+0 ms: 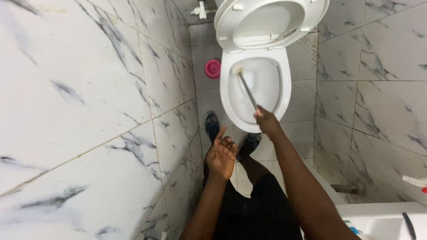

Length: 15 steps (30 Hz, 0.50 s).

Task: The person cleans a toilet by scrubbing the inside of the bowl with a brush and wiping the exterior surfaces of the tank and seat with their hands.

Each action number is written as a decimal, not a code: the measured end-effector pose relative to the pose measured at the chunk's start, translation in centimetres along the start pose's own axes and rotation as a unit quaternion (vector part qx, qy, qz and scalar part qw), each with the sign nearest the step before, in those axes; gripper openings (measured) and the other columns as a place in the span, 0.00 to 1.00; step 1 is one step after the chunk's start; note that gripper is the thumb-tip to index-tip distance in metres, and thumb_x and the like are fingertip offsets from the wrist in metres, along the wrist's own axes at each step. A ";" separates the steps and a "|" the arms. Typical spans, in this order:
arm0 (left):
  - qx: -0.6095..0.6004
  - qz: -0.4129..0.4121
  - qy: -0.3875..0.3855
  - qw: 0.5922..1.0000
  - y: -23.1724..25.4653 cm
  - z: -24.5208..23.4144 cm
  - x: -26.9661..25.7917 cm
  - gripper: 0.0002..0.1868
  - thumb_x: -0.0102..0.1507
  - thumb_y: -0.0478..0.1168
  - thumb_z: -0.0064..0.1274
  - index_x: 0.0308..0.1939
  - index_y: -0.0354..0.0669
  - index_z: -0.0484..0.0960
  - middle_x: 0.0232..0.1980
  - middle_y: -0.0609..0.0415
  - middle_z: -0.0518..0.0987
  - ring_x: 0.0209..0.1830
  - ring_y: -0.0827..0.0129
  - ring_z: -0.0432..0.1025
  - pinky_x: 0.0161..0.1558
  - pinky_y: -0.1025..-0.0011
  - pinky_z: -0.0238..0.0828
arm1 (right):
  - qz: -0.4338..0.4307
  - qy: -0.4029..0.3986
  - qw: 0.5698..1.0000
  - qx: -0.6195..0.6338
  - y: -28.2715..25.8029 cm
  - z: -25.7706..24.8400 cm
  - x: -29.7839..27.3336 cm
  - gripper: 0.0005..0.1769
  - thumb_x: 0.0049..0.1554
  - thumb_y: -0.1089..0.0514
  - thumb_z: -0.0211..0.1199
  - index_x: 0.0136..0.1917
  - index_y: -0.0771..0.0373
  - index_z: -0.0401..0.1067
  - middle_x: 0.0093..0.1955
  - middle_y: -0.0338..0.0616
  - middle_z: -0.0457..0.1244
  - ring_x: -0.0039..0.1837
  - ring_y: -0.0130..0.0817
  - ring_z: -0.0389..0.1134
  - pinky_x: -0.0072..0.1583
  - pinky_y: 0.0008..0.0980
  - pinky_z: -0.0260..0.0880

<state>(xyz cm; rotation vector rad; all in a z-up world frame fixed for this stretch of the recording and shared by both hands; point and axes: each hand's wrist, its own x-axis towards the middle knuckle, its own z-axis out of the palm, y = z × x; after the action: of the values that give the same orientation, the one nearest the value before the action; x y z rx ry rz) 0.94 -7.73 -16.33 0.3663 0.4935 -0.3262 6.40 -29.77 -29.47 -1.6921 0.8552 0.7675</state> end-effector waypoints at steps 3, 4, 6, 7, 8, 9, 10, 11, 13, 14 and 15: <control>0.024 0.000 0.003 1.000 0.1 0.0 -1.3 0.32 0.70 0.52 0.48 0.74 0.40 0.66 0.50 0.53 0.78 0.49 0.65 0.73 0.53 0.66 0.69 | 0.026 -0.019 0.998 0.047 -0.6 0.4 -0.3 0.36 0.66 0.48 0.58 0.84 0.50 0.55 0.65 0.67 0.67 0.65 0.68 0.63 0.64 0.61 0.67; 0.023 -0.007 0.004 1.000 0.2 0.0 -1.7 0.32 0.70 0.52 0.48 0.74 0.40 0.66 0.50 0.53 0.78 0.49 0.65 0.73 0.53 0.66 0.69 | 0.030 -0.014 0.998 0.049 0.3 0.6 -1.4 0.36 0.66 0.48 0.58 0.84 0.50 0.55 0.65 0.67 0.67 0.65 0.68 0.63 0.64 0.61 0.67; 0.019 0.008 -0.002 1.000 0.6 0.1 -2.1 0.32 0.71 0.52 0.49 0.74 0.39 0.66 0.50 0.52 0.78 0.50 0.64 0.73 0.54 0.66 0.69 | -0.119 0.003 0.958 -0.261 2.7 1.4 -4.6 0.38 0.61 0.45 0.60 0.82 0.49 0.54 0.68 0.57 0.65 0.69 0.54 0.67 0.68 0.50 0.66; 0.019 0.008 -0.003 1.000 0.8 0.2 -1.9 0.32 0.71 0.52 0.49 0.74 0.39 0.66 0.50 0.52 0.78 0.50 0.64 0.73 0.54 0.66 0.69 | -0.078 -0.020 0.960 -0.269 3.7 0.6 -5.9 0.38 0.62 0.44 0.59 0.82 0.48 0.53 0.69 0.56 0.64 0.70 0.52 0.67 0.68 0.50 0.66; 0.009 -0.004 -0.003 1.000 1.0 0.1 -1.7 0.31 0.71 0.52 0.49 0.74 0.40 0.66 0.50 0.52 0.78 0.50 0.65 0.73 0.55 0.66 0.69 | -0.037 -0.045 0.959 -0.276 4.8 -0.3 -7.1 0.38 0.62 0.42 0.58 0.82 0.47 0.52 0.70 0.55 0.64 0.70 0.51 0.67 0.68 0.50 0.65; -0.002 -0.016 -0.004 1.000 1.2 0.1 -1.6 0.31 0.71 0.52 0.49 0.74 0.41 0.66 0.51 0.53 0.78 0.50 0.65 0.73 0.56 0.66 0.69 | -0.038 -0.047 0.959 -0.278 5.5 -0.9 -8.1 0.38 0.62 0.42 0.58 0.82 0.47 0.52 0.70 0.55 0.64 0.70 0.51 0.67 0.68 0.50 0.65; -0.001 -0.016 -0.009 1.000 1.3 0.1 -1.0 0.31 0.71 0.52 0.49 0.74 0.41 0.66 0.51 0.53 0.78 0.50 0.65 0.73 0.56 0.66 0.69 | -0.060 -0.046 0.964 -0.254 5.9 -1.8 -8.4 0.37 0.62 0.42 0.59 0.81 0.47 0.55 0.70 0.54 0.64 0.69 0.50 0.67 0.67 0.49 0.65; -0.007 -0.011 -0.022 1.000 1.4 0.1 -0.4 0.31 0.70 0.51 0.49 0.74 0.41 0.65 0.51 0.52 0.78 0.51 0.65 0.73 0.56 0.66 0.69 | -0.083 -0.045 0.969 -0.229 6.0 -2.1 -8.3 0.36 0.61 0.42 0.61 0.80 0.47 0.57 0.69 0.52 0.65 0.68 0.49 0.66 0.66 0.48 0.66; -0.017 -0.011 -0.034 0.999 1.2 -0.2 0.6 0.32 0.70 0.50 0.49 0.75 0.41 0.65 0.52 0.52 0.78 0.52 0.65 0.73 0.57 0.66 0.69 | -0.055 -0.044 0.983 -0.171 5.1 -2.1 -6.5 0.34 0.64 0.41 0.57 0.81 0.47 0.58 0.60 0.50 0.68 0.58 0.42 0.67 0.59 0.43 0.68; -0.013 -0.010 -0.042 0.999 1.5 -0.8 1.4 0.33 0.71 0.51 0.49 0.76 0.42 0.64 0.53 0.52 0.78 0.53 0.64 0.73 0.58 0.64 0.68 | -0.029 -0.052 0.991 -0.116 4.7 -1.9 -5.8 0.32 0.67 0.41 0.53 0.81 0.47 0.59 0.52 0.47 0.71 0.48 0.36 0.68 0.53 0.38 0.70; -0.010 -0.010 -0.049 0.999 1.4 -1.3 1.4 0.33 0.72 0.53 0.48 0.78 0.42 0.64 0.54 0.52 0.78 0.54 0.63 0.72 0.59 0.63 0.68 | -0.026 -0.056 0.991 -0.120 4.5 -1.6 -5.5 0.32 0.67 0.41 0.53 0.81 0.47 0.59 0.52 0.47 0.71 0.48 0.36 0.68 0.53 0.38 0.70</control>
<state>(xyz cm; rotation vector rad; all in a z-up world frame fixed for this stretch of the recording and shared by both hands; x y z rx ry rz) 2.08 -6.23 -17.76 0.3245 0.4035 -0.3576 -0.25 -31.33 -26.81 -1.8542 0.6582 0.9497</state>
